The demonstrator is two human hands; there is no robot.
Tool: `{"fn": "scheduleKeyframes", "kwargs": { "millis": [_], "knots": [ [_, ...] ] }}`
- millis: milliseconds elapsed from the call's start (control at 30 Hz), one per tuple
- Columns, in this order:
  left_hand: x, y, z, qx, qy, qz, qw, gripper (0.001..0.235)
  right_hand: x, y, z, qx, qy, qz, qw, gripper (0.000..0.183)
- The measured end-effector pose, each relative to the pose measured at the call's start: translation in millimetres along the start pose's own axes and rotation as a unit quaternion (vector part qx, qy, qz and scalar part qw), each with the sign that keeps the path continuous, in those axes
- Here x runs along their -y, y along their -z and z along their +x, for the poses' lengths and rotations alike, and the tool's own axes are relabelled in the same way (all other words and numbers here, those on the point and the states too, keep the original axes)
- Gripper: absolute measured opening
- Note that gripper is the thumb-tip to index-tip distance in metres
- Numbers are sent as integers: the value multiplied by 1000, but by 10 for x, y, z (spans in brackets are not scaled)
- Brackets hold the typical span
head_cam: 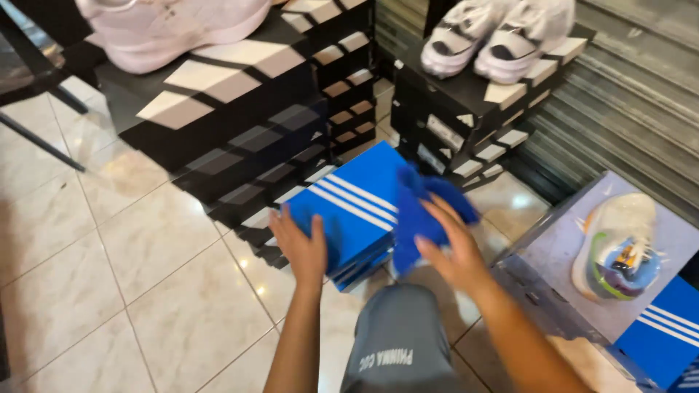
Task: Cleaning and inspecting shoe boxes in a warehouse using a cloth
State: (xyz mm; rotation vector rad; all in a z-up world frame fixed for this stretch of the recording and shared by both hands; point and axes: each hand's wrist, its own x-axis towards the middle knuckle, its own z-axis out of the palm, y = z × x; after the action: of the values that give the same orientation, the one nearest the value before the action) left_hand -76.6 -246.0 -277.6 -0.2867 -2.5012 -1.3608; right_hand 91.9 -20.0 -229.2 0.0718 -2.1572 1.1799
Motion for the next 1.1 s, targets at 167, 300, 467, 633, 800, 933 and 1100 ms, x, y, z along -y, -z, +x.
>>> {"fn": "scheduleKeyframes", "kwargs": {
  "millis": [167,300,467,633,800,933,1100],
  "knots": [
    [363,-212,187,129,242,-110,955,100,-398,-695,953,173,-154,-295,927,61],
    [228,-141,264,158,270,-125,941,95,-699,-958,1162,247,-285,-393,839,78],
    [113,-130,210,155,275,-126,940,95,-1103,-775,1256,199,-348,-374,836,91],
    [-134,-136,196,127,289,-124,941,93,-1169,-647,1289,170,-391,-328,843,91],
    [450,-438,165,133,246,-136,951,88,-998,-267,1154,156,-390,-250,872,87],
    [-430,-203,-132,175,175,-124,961,84,-705,425,593,94,-440,-167,877,90],
    [-1051,-458,-799,319,69,-158,932,87,58,1658,-808,-103,-364,-137,916,78]
  ]
}}
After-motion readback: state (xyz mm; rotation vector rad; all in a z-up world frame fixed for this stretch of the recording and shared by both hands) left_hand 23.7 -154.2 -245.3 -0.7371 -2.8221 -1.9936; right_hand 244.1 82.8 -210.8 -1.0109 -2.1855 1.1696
